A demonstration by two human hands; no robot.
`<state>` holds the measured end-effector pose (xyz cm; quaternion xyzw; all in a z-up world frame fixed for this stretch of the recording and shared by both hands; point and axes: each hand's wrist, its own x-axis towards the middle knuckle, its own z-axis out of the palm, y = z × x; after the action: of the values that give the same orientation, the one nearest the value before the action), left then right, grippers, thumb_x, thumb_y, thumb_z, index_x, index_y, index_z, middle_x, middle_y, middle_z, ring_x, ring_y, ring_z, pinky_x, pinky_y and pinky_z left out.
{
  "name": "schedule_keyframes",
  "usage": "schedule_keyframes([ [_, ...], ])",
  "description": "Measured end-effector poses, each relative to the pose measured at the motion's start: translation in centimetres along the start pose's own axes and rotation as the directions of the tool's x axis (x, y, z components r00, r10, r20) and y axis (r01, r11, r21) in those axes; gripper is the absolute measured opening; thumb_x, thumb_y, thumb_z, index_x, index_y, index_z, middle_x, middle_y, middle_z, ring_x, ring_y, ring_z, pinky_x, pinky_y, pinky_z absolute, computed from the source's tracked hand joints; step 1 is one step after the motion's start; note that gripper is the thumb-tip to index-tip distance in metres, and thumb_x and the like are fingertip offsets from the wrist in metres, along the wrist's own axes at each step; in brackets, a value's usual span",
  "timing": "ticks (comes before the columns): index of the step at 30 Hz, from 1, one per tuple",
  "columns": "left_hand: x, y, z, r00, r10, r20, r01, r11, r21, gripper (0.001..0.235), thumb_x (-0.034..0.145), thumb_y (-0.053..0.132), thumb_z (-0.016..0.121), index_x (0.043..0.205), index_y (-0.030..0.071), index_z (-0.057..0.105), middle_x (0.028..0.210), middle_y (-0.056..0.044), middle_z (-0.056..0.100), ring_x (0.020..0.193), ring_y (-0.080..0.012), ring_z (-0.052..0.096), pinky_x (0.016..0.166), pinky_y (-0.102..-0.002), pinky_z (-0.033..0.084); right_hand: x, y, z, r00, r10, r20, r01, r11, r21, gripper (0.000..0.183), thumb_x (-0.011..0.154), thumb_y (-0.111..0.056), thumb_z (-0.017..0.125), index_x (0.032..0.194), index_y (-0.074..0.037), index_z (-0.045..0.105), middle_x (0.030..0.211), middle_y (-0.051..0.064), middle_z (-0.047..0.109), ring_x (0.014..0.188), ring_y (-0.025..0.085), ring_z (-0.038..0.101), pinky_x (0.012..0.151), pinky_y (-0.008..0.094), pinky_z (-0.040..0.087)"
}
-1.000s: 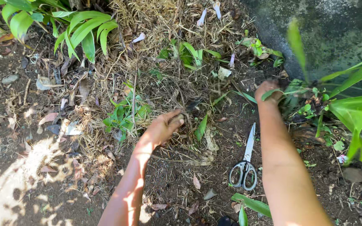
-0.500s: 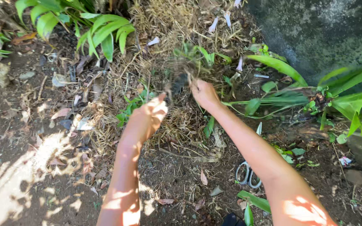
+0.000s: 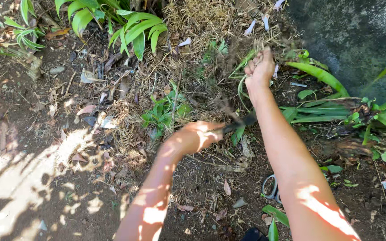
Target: The person uses scissors to trim leaves and weeds from a garden bed. They cut various green leaves and stems near the ground, gathering the cuttings into a pile. The person then moves to another area to trim a small bush with broad leaves, cutting branches and leaves with the scissors.
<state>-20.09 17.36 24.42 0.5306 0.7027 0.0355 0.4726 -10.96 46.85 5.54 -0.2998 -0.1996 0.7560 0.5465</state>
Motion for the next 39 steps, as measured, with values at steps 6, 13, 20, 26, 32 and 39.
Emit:
schedule_keyframes([
  [6, 8.3, -3.4, 1.5, 0.820, 0.132, -0.557, -0.261, 0.952, -0.159, 0.039, 0.103, 0.029, 0.059, 0.140, 0.017, 0.061, 0.136, -0.013, 0.067, 0.117, -0.0271, 0.069, 0.105, -0.038, 0.053, 1.3, -3.3, -3.6, 0.911, 0.325, -0.252, -0.331, 0.944, 0.022, 0.019, 0.103, -0.027, 0.053, 0.097, -0.009, 0.056, 0.083, 0.010, 0.062, 0.061, 0.019, 0.061, 0.058, 0.036, 0.056],
  [13, 7.7, -12.8, -7.1, 0.832, -0.370, -0.413, 0.426, 0.903, 0.049, 0.037, 0.112, 0.035, 0.046, 0.129, 0.009, 0.066, 0.106, -0.019, 0.073, 0.090, -0.0255, 0.073, 0.083, -0.041, 0.060, -0.1, -8.8, -15.3, 0.920, 0.020, -0.392, -0.386, -0.141, -0.912, 0.071, 0.098, -0.048, 0.070, 0.143, 0.004, 0.053, 0.151, 0.032, 0.052, 0.132, 0.046, 0.052, 0.113, 0.056, 0.044],
  [20, 6.2, -6.7, -6.7, 0.850, -0.374, -0.372, 0.500, 0.795, 0.342, 0.037, 0.108, 0.017, 0.042, 0.143, 0.010, 0.052, 0.101, -0.016, 0.074, 0.074, -0.0208, 0.075, 0.061, -0.034, 0.064, 2.0, -12.6, -25.5, 0.894, -0.227, -0.385, -0.404, -0.781, -0.476, 0.085, 0.093, -0.036, 0.065, 0.157, -0.003, 0.021, 0.160, 0.023, 0.020, 0.145, 0.041, 0.021, 0.116, 0.056, 0.021],
  [26, 4.2, 3.1, -4.1, 0.969, -0.208, -0.134, 0.226, 0.963, 0.144, 0.045, 0.104, 0.026, 0.043, 0.150, 0.027, 0.045, 0.088, -0.010, 0.072, 0.061, -0.0170, 0.064, 0.055, -0.036, 0.058, 2.7, -12.8, -28.1, 0.865, -0.162, -0.474, -0.427, -0.733, -0.528, 0.060, 0.098, -0.032, 0.059, 0.145, 0.002, 0.042, 0.148, 0.025, 0.042, 0.132, 0.040, 0.044, 0.107, 0.052, 0.037],
  [32, 8.5, 3.7, 1.4, 0.993, 0.068, -0.094, -0.030, 0.933, 0.359, 0.051, 0.105, 0.011, 0.039, 0.154, 0.024, 0.041, 0.086, -0.013, 0.071, 0.066, -0.0222, 0.068, 0.059, -0.038, 0.060, 2.0, -10.9, -28.8, 0.905, -0.103, -0.413, -0.375, -0.652, -0.659, 0.047, 0.102, -0.027, 0.053, 0.133, 0.006, 0.063, 0.136, 0.027, 0.065, 0.120, 0.038, 0.067, 0.098, 0.048, 0.054],
  [39, 12.2, -4.1, 0.9, 0.917, 0.182, -0.355, -0.025, 0.914, 0.405, 0.052, 0.100, 0.021, 0.054, 0.151, 0.025, 0.047, 0.089, -0.015, 0.071, 0.080, -0.0288, 0.073, 0.070, -0.041, 0.060, -3.5, -11.1, -21.4, 0.736, -0.071, -0.673, -0.670, -0.218, -0.709, 0.067, 0.111, -0.048, 0.032, 0.132, 0.012, 0.052, 0.123, 0.029, 0.064, 0.108, 0.033, 0.067, 0.095, 0.044, 0.050],
])
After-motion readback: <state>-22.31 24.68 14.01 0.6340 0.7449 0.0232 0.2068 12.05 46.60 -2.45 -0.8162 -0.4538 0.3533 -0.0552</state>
